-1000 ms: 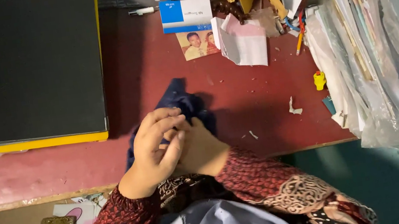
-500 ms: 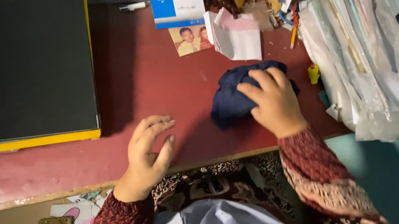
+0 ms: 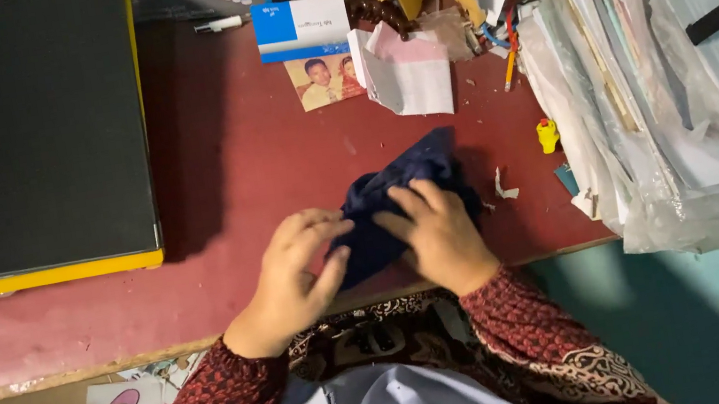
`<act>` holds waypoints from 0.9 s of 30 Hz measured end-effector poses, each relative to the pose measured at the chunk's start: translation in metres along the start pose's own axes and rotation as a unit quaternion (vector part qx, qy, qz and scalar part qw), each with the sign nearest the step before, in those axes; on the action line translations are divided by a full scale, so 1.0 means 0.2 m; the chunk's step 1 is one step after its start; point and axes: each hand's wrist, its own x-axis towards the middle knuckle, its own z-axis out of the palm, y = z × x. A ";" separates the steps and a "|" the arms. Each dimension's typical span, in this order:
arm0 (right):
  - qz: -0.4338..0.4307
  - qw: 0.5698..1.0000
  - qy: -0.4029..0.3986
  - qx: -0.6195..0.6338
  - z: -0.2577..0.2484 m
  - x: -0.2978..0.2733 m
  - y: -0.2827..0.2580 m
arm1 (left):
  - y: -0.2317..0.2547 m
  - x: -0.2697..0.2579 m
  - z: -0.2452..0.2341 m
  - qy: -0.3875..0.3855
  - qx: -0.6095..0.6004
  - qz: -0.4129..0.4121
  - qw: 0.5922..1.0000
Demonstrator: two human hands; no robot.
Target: Reviewing and organizing various papers, folders, and small cards on a desk.
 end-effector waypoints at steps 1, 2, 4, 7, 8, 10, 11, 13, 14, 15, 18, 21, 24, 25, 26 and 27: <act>-0.001 1.000 0.002 -0.001 0.05 0.02 0.08 | 0.01 0.02 0.02 0.001 0.001 0.002 1.000; -0.005 0.999 0.040 0.032 0.09 0.02 0.16 | 0.02 0.02 0.04 -0.018 0.011 0.005 1.000; -0.009 0.995 0.078 0.064 0.07 0.04 0.24 | 0.02 0.03 0.07 -0.037 0.021 0.009 0.999; 0.061 0.964 0.212 0.146 -0.15 0.07 0.28 | 0.00 0.08 0.08 -0.059 0.011 0.008 0.998; 0.102 0.949 0.250 0.163 -0.23 0.05 0.28 | -0.01 0.11 0.08 -0.061 0.019 0.013 0.998; 0.144 0.930 0.286 0.180 -0.34 -0.02 0.33 | -0.05 0.17 0.09 -0.064 0.027 0.018 0.997; 0.203 0.909 0.312 0.185 -0.37 -0.08 0.37 | -0.08 0.20 0.11 -0.057 0.028 0.020 0.998; 0.265 0.884 0.336 0.189 -0.39 -0.18 0.45 | -0.15 0.26 0.15 -0.051 0.027 0.021 0.998; 0.299 0.873 0.345 0.174 -0.40 -0.21 0.49 | -0.18 0.28 0.18 -0.039 0.025 0.021 0.999; 0.333 0.860 0.353 0.158 -0.40 -0.25 0.54 | -0.22 0.31 0.21 -0.027 0.022 0.021 0.999; 0.307 0.919 0.246 0.012 -0.21 -0.37 0.62 | -0.31 0.36 0.28 -0.040 0.031 -0.022 0.998; 0.288 0.940 0.166 -0.072 -0.04 -0.35 0.49 | -0.45 0.28 0.34 -0.051 0.078 -0.045 0.995; 0.253 0.955 0.136 -0.077 -0.03 -0.28 0.39 | -0.47 0.28 0.32 -0.054 0.089 -0.054 0.993; 0.251 0.956 0.134 -0.075 0.02 -0.25 0.41 | -0.47 0.28 0.31 -0.054 0.089 -0.057 0.993; 0.234 0.959 0.147 -0.069 0.06 -0.23 0.42 | -0.48 0.28 0.31 -0.049 0.088 -0.058 0.993; 0.216 0.961 0.159 -0.062 0.10 -0.20 0.43 | -0.48 0.28 0.30 -0.045 0.086 -0.059 0.993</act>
